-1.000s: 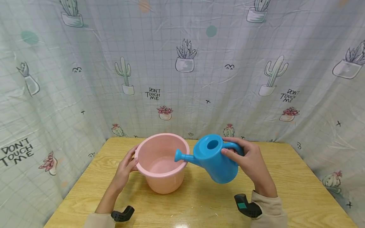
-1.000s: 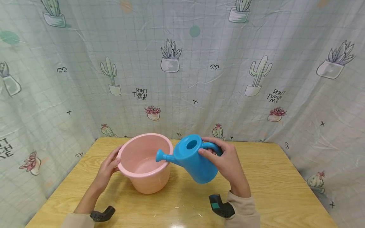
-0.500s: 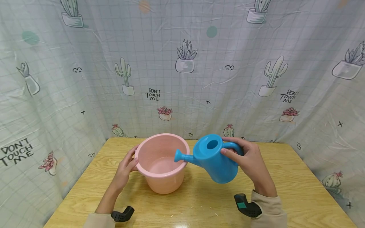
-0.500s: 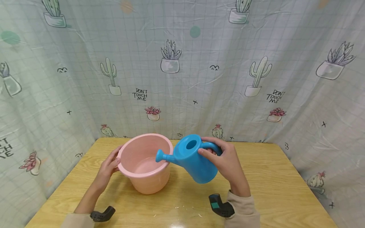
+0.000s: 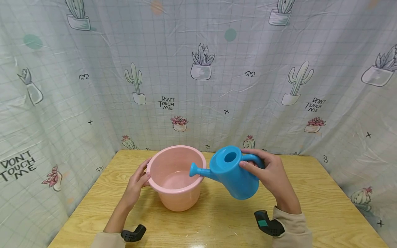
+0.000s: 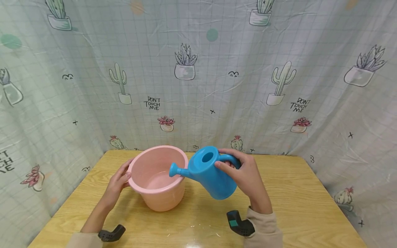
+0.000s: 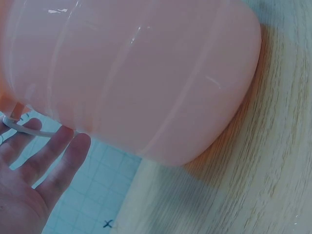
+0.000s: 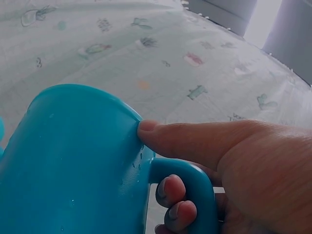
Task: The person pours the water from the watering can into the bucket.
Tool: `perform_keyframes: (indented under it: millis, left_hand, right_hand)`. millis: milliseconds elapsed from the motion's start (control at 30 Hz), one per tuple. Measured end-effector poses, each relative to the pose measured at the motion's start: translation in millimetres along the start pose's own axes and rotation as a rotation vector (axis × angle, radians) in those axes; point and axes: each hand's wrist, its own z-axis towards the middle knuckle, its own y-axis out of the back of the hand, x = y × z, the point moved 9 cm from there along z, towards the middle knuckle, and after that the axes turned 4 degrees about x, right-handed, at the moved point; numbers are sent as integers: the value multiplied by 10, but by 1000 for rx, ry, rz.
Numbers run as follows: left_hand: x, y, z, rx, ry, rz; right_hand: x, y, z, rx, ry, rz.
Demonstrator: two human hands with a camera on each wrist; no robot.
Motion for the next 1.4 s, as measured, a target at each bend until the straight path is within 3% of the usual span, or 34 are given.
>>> perform_keyframes:
  millis: [1400]
  left_hand:
    - [-7,6,-13,-7,-17,-2]
  right_hand:
    - [52,-18,9,3,49,-30]
